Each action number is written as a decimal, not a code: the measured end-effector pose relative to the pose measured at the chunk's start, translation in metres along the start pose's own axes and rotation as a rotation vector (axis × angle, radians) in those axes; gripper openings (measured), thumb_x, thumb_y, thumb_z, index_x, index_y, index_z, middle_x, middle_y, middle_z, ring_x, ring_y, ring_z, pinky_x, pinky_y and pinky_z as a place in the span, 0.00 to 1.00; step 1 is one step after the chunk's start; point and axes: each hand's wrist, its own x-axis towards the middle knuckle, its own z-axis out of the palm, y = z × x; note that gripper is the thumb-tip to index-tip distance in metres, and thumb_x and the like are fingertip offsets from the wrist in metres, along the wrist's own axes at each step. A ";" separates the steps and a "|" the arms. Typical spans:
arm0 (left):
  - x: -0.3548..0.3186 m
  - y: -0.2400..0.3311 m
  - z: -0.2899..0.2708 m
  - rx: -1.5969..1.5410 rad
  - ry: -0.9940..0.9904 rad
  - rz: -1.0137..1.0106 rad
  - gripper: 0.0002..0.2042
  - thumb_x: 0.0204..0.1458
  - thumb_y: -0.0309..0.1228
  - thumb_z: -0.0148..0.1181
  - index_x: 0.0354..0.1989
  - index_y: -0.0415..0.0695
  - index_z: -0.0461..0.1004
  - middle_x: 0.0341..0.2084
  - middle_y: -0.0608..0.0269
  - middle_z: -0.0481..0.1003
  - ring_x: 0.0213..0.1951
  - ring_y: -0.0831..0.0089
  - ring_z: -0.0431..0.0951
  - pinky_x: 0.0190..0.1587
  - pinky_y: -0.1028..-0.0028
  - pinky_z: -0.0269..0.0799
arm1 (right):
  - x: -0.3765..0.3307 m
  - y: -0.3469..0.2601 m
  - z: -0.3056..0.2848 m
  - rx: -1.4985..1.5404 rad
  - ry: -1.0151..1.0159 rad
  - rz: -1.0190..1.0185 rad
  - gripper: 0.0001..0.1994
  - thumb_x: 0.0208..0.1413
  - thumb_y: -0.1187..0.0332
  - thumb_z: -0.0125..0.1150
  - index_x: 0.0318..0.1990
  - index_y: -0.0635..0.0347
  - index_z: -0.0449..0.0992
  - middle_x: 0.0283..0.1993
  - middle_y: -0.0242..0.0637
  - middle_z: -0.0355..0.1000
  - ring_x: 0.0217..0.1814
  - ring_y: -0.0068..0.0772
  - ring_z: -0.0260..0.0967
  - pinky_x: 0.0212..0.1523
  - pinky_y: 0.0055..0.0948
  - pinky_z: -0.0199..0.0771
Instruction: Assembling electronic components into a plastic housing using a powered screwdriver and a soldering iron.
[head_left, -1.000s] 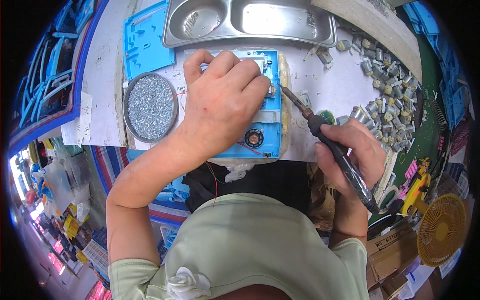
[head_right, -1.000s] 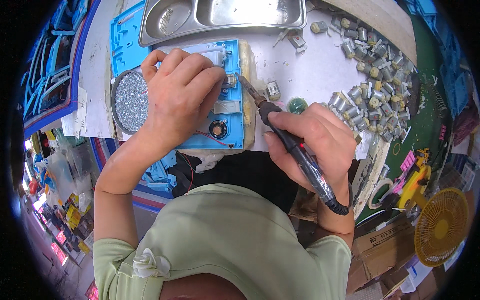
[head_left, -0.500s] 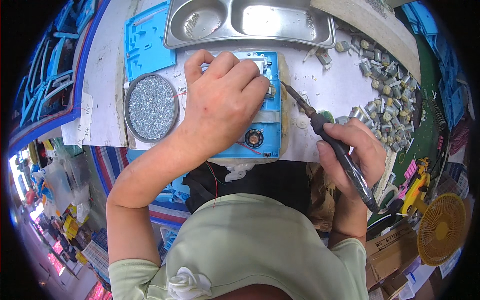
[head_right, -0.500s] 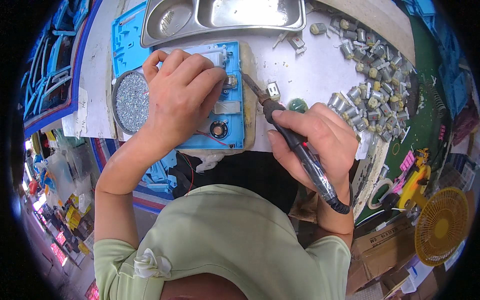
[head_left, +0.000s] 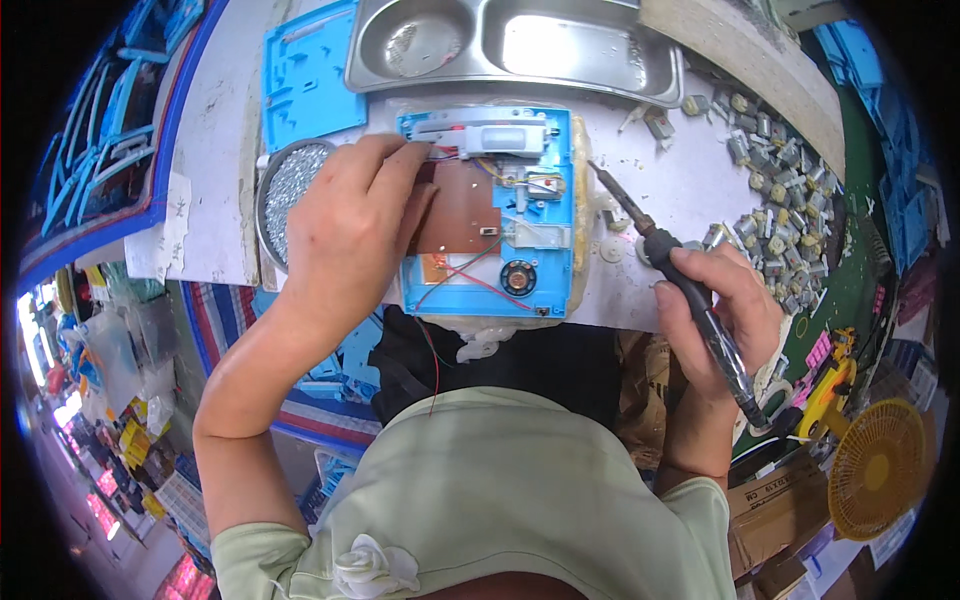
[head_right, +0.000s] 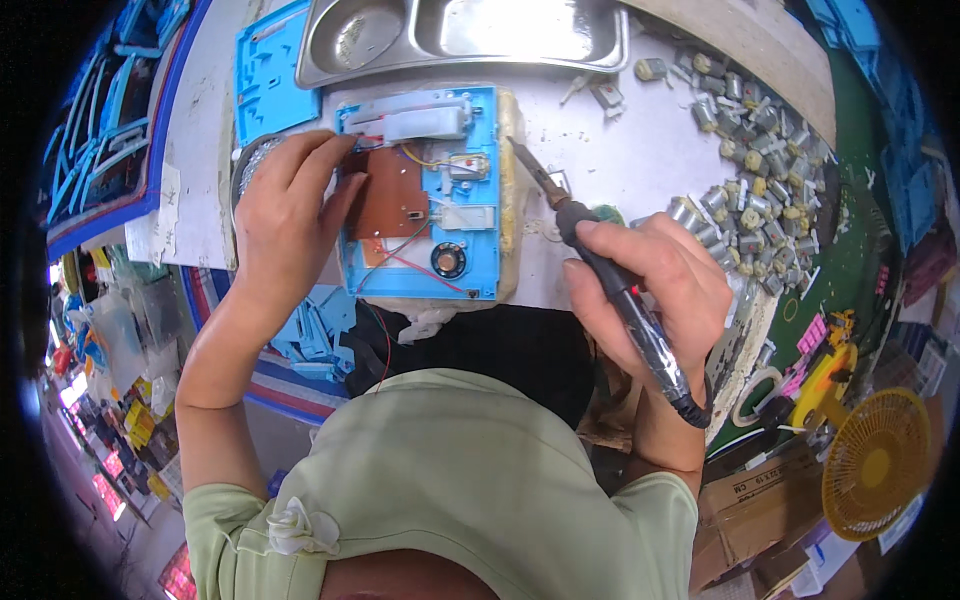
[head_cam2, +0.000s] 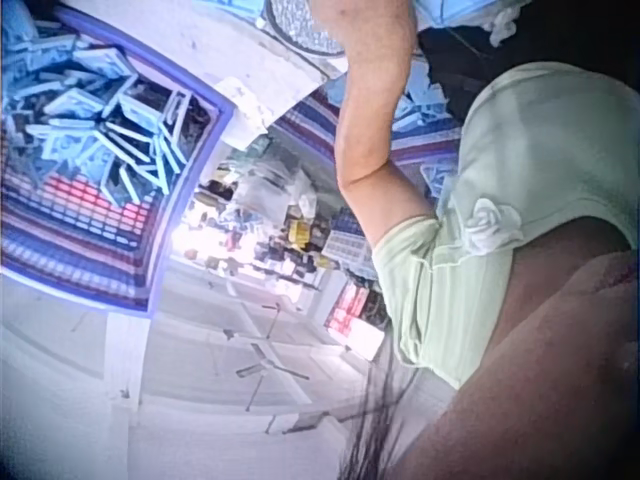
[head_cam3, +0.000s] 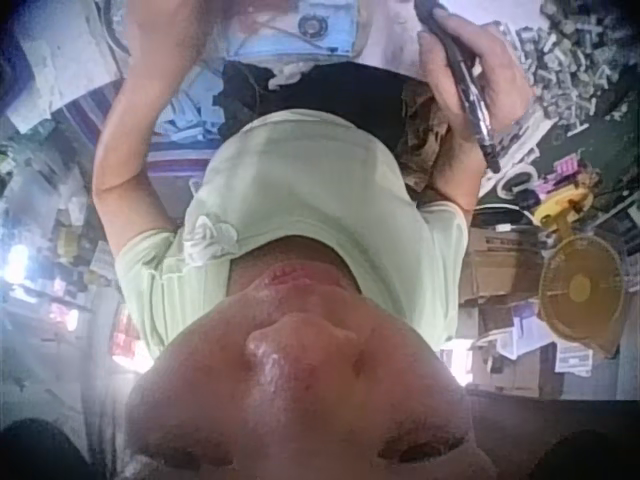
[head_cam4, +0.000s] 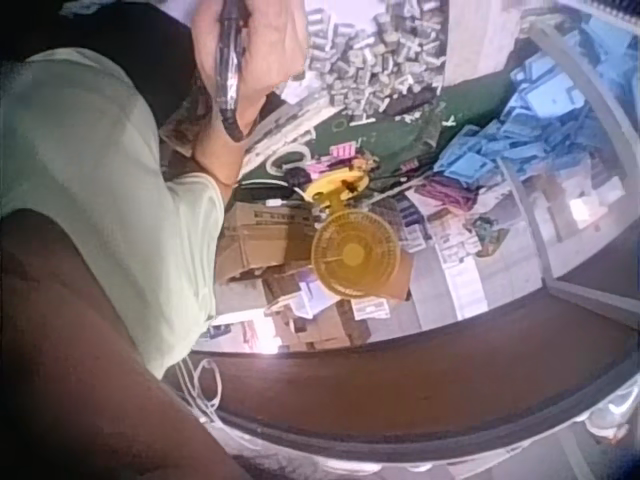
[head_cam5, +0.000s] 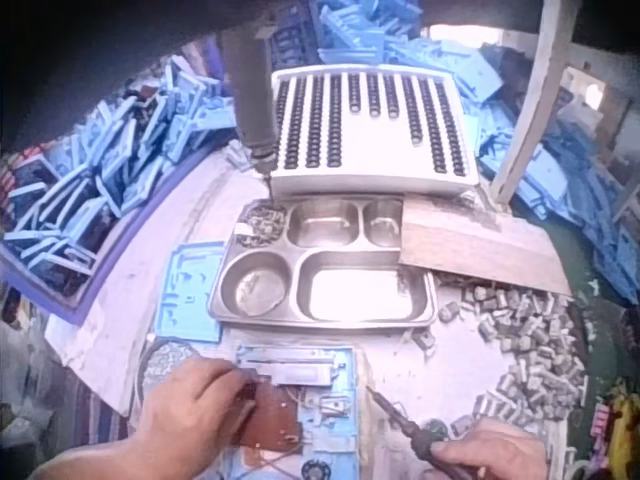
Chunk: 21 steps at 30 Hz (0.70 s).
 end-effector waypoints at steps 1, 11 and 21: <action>-0.003 -0.003 -0.004 0.003 -0.072 -0.021 0.15 0.45 0.25 0.73 0.43 0.43 0.81 0.35 0.59 0.78 0.37 0.58 0.80 0.38 0.62 0.76 | 0.001 -0.001 0.000 0.004 -0.005 0.009 0.16 0.45 0.78 0.75 0.43 0.64 0.80 0.22 0.35 0.70 0.21 0.29 0.64 0.23 0.26 0.60; 0.003 -0.002 0.013 -0.447 0.177 -0.067 0.08 0.51 0.21 0.70 0.39 0.40 0.82 0.31 0.60 0.80 0.31 0.71 0.82 0.33 0.74 0.77 | 0.011 -0.014 0.021 0.137 0.043 0.065 0.20 0.48 0.79 0.74 0.50 0.67 0.78 0.30 0.39 0.75 0.28 0.25 0.69 0.29 0.23 0.66; 0.002 0.017 0.031 -1.128 0.119 -0.579 0.07 0.56 0.24 0.69 0.40 0.35 0.82 0.30 0.59 0.82 0.28 0.79 0.83 0.30 0.79 0.78 | 0.066 -0.023 0.090 0.346 -0.044 0.186 0.25 0.53 0.82 0.69 0.61 0.62 0.74 0.49 0.38 0.78 0.47 0.24 0.78 0.48 0.25 0.79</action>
